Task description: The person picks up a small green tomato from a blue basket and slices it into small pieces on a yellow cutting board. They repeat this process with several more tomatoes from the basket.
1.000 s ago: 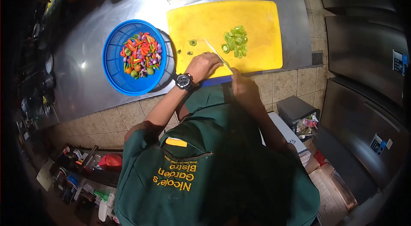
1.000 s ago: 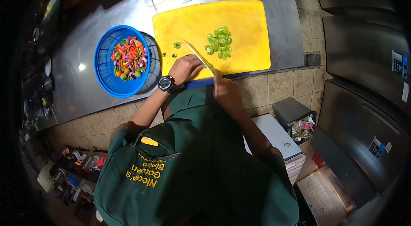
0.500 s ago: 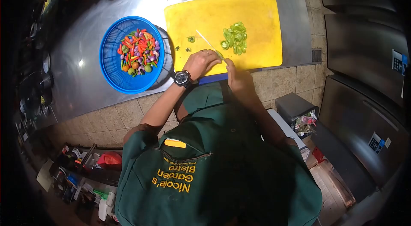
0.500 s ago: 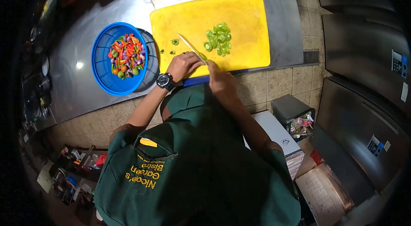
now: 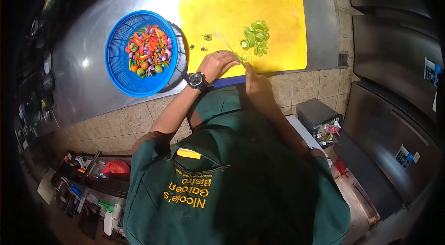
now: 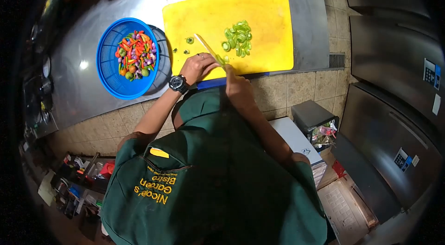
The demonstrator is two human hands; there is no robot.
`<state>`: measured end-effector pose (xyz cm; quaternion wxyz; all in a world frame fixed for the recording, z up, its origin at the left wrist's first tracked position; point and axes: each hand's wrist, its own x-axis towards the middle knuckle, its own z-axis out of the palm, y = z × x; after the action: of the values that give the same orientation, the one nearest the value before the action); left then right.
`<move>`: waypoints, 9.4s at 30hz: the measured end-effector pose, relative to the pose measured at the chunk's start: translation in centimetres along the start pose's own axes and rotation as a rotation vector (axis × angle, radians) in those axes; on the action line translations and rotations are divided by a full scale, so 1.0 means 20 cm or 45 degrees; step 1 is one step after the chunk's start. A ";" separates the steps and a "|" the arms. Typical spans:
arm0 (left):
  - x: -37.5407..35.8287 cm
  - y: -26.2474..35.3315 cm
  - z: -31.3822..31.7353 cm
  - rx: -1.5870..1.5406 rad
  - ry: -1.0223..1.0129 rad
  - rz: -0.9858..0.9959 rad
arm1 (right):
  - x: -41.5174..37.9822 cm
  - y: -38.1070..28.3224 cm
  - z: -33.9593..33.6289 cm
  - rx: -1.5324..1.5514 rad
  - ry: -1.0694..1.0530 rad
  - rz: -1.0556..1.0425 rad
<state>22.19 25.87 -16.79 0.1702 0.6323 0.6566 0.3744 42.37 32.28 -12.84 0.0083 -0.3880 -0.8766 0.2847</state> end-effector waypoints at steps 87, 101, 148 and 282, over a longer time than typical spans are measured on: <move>0.04 0.17 0.00 0.051 -0.186 -0.384 | -0.03 0.07 -0.17 0.278 -0.043 0.190; 0.10 0.12 0.01 0.104 -0.261 -0.063 | -0.02 0.06 -0.15 0.145 -0.108 0.104; 0.19 0.03 -0.02 0.145 -0.296 0.141 | -0.06 -0.10 -0.39 -0.101 -0.221 0.145; -0.15 0.08 0.04 -0.165 0.271 -0.293 | -0.14 -0.08 -0.20 -0.138 -0.258 0.128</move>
<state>24.37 23.16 -16.89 0.1819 0.4974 0.7135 0.4588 44.12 31.38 -8.15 -0.1158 -0.4007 -0.8664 0.2745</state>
